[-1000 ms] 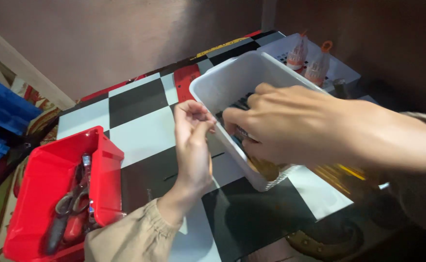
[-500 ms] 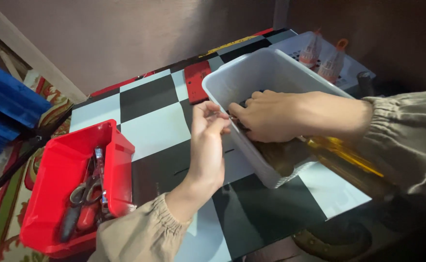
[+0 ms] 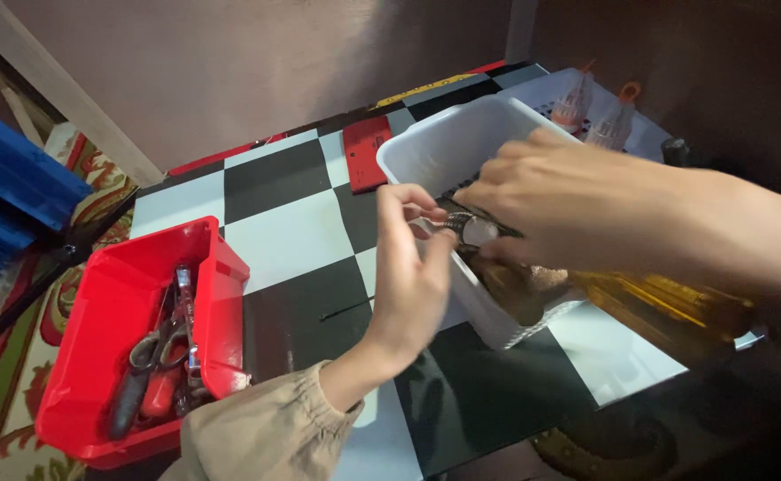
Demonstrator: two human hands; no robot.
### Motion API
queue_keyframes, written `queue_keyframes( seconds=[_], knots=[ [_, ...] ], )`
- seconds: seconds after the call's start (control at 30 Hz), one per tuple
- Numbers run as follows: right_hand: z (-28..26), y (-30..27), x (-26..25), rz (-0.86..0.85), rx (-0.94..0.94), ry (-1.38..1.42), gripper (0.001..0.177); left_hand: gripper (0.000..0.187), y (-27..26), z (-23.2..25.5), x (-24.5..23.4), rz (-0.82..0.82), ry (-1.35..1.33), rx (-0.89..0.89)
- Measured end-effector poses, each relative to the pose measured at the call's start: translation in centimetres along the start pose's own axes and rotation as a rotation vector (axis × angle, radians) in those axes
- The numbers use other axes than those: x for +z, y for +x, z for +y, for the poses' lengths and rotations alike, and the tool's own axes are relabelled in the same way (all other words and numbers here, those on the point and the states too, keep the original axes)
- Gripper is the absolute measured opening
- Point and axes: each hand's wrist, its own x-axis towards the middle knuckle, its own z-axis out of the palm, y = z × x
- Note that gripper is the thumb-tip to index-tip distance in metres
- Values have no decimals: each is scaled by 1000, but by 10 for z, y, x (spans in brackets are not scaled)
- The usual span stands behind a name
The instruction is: Sorting and organizing various hand tools into containers and cases.
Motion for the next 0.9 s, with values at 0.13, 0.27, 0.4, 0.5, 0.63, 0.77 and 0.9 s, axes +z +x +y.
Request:
queue_keyframes(
  seconds=[0.13,0.27,0.4,0.5,0.63,0.77,0.9],
  knots=[
    [2,-49,12,515,-27,-66,64,26,-10,10,10,-105,496,344],
    [-2,-65,26,645,-30,99,57,23,-13,16,17,-204,621,330],
    [0,-71,35,650,-28,221,49,26,-8,23,21,-189,587,379],
    [5,-90,51,747,43,391,35,18,-10,22,22,-238,602,296],
    [10,-116,104,1110,189,472,20,23,-20,28,21,-321,704,385],
    [-25,-115,105,1271,485,519,29,57,-24,50,25,-389,887,516],
    [-42,-105,100,1320,542,715,32,66,-20,50,36,-420,1017,453]
  ],
)
